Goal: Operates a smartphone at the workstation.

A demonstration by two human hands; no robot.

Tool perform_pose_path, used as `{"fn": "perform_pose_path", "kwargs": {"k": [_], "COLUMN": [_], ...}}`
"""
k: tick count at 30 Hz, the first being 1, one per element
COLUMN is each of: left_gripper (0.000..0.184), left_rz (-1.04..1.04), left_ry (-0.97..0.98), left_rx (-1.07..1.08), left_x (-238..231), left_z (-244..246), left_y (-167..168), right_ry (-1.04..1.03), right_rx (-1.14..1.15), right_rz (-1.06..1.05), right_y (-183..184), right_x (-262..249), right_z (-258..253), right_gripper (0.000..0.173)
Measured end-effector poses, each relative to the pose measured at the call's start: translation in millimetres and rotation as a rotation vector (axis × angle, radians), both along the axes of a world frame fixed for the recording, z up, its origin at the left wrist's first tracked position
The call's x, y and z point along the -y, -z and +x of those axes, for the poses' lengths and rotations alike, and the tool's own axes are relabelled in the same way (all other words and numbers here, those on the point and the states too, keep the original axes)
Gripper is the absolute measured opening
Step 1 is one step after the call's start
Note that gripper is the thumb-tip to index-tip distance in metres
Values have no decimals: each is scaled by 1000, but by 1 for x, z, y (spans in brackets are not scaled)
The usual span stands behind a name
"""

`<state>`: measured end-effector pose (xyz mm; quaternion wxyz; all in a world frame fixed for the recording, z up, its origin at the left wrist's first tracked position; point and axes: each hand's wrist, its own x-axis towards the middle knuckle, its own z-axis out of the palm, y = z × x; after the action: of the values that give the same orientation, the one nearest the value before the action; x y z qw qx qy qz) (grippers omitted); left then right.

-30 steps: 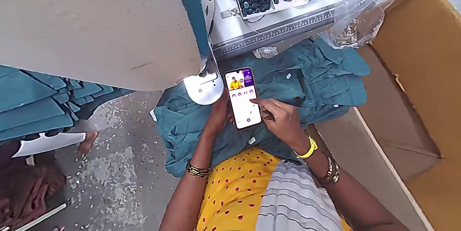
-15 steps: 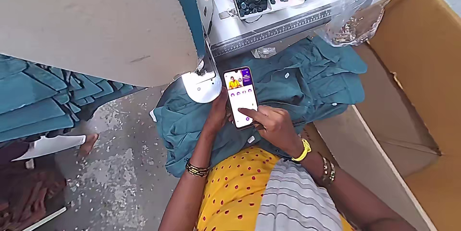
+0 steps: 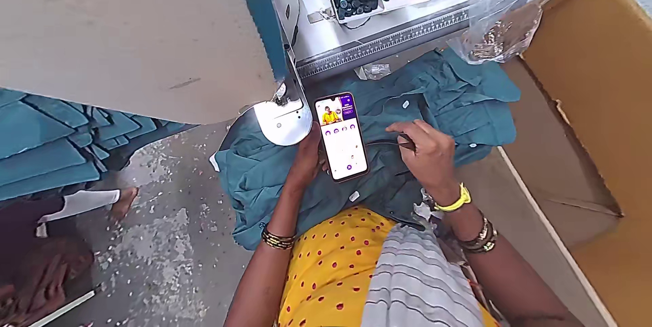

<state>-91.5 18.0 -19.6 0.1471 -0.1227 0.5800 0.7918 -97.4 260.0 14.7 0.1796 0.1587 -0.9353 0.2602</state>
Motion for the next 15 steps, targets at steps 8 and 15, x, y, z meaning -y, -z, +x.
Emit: {"fn": "perform_pose_path", "kwargs": {"k": [8, 15], "left_gripper": [45, 44], "left_rz": [45, 19], "left_ry": [-8, -17], "left_rx": [-8, 12], "left_x": [1, 0], "left_z": [1, 0], "left_y": [1, 1], "right_ry": [-221, -235], "right_rx": [2, -17], "right_rz": [-129, -158], "right_y": [3, -9], "right_x": [47, 61], "right_z": [-1, -17], "right_gripper": [18, 29]}}
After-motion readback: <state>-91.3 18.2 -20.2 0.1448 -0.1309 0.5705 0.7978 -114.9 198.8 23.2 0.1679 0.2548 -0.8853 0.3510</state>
